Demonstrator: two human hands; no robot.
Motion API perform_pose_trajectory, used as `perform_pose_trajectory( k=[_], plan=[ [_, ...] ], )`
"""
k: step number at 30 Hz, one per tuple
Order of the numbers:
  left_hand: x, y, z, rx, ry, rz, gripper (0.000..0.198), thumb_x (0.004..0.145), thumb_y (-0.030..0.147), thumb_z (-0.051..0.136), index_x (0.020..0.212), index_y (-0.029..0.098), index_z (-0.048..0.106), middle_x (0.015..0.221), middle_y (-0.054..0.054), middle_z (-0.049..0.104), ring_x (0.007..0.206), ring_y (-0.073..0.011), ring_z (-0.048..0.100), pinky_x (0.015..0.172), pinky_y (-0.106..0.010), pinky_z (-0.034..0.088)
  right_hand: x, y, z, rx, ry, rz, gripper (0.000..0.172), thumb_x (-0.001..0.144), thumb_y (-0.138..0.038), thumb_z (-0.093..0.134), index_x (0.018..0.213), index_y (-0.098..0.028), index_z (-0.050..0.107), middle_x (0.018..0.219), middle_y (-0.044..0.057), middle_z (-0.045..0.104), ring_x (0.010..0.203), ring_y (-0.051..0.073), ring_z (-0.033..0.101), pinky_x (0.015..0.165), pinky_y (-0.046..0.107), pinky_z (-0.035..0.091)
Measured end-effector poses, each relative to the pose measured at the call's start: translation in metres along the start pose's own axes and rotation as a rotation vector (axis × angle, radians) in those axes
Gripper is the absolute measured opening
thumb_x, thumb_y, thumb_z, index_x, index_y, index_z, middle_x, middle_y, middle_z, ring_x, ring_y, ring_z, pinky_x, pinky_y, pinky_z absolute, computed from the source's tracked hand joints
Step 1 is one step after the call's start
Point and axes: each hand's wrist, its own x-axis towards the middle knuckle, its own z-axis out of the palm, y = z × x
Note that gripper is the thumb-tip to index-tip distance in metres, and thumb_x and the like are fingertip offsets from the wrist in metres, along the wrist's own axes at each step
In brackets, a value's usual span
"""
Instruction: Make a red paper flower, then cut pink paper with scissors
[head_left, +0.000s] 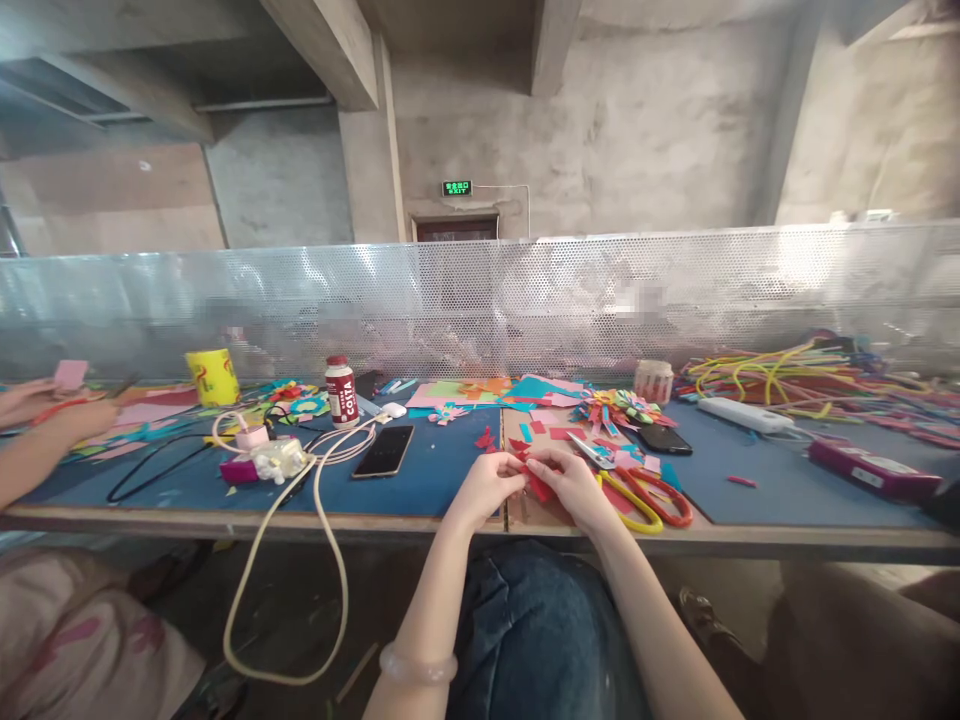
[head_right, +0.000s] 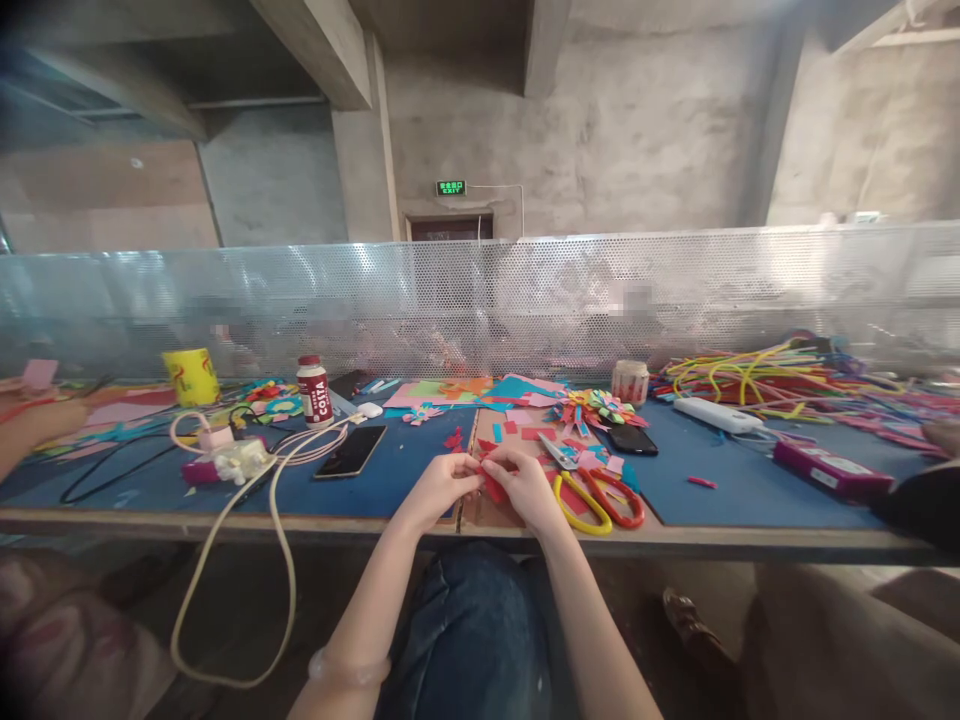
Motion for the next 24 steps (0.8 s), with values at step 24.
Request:
perform_pose_trajectory(
  k=[24],
  plan=[
    [-0.0002,-0.0008,0.0006,-0.007,0.001,-0.027,0.006,0.068,0.018,0.061,0.073,0.014,0.063,0.060,0.000,0.060,0.054,-0.0116,0.054,0.052,-0.022,0.042,0.0008,0.0026,-0.0013,-0.061,0.065,-0.017,0.037,0.071,-0.051,0.061,0.067,-0.014,0.065,0.061,0.003,0.063,0.055,0.016,0.054,0.053,0.026,0.040]
  ],
)
